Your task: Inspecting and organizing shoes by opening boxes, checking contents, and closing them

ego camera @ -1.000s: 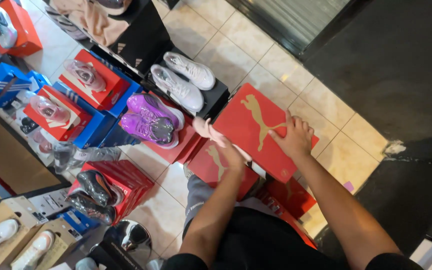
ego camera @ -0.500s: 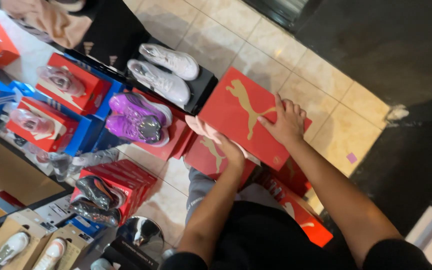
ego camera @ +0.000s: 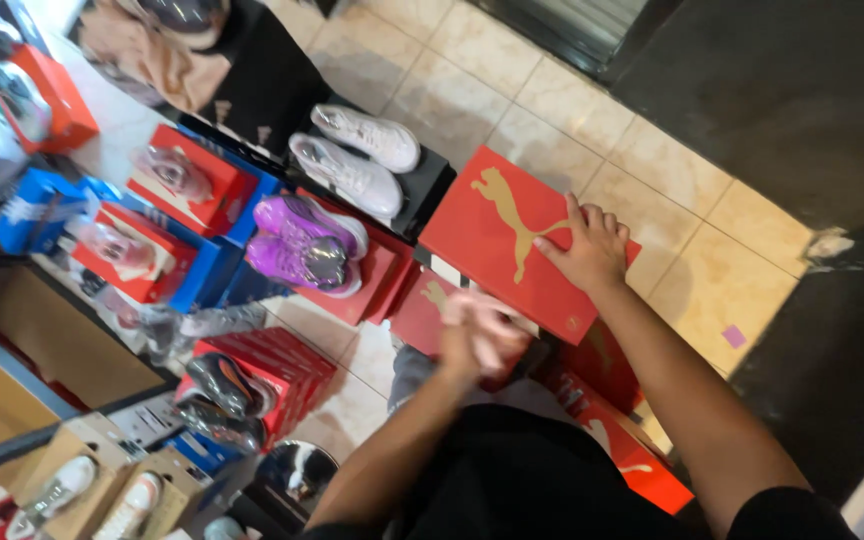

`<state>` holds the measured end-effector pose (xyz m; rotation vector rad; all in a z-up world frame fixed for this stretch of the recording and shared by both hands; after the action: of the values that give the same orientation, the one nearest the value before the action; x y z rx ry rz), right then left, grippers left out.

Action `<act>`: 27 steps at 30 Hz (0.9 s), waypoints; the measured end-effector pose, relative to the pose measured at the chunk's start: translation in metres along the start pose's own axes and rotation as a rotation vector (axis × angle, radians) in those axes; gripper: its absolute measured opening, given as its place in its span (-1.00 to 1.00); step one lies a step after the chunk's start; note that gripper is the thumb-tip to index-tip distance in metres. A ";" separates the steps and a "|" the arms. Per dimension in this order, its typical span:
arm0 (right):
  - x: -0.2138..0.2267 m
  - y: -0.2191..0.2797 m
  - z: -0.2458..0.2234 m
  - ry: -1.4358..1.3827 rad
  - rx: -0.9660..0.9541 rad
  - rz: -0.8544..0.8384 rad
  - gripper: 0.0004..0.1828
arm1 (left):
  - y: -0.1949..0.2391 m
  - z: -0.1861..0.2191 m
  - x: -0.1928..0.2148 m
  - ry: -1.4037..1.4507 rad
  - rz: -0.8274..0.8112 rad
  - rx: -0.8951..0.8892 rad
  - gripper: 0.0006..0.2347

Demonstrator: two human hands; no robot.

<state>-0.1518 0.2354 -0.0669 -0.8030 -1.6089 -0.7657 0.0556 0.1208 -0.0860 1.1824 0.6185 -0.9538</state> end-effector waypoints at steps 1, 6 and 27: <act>-0.001 0.002 0.000 0.018 -0.008 -0.004 0.03 | 0.019 0.059 -0.034 -0.114 -0.238 -0.264 -0.34; 0.002 0.007 -0.006 0.012 -0.023 -0.003 0.02 | -0.023 0.183 0.034 -0.769 0.724 -0.247 -0.67; 0.005 0.017 -0.021 0.019 -0.017 0.015 0.06 | -0.146 0.178 0.121 -1.343 0.173 0.146 -0.47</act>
<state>-0.1272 0.2284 -0.0579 -0.8166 -1.5795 -0.7757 -0.0250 -0.0963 -0.2044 0.4764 -0.6242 -1.3847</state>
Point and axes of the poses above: each hand's wrist, its own y-axis away from the middle knuckle, its own x-axis out of the back of the hand, z = x × y, the point moved 8 cm from there along -y, towards the middle knuckle, and after that the axes turned 4 degrees about x, right-handed, at the moved point
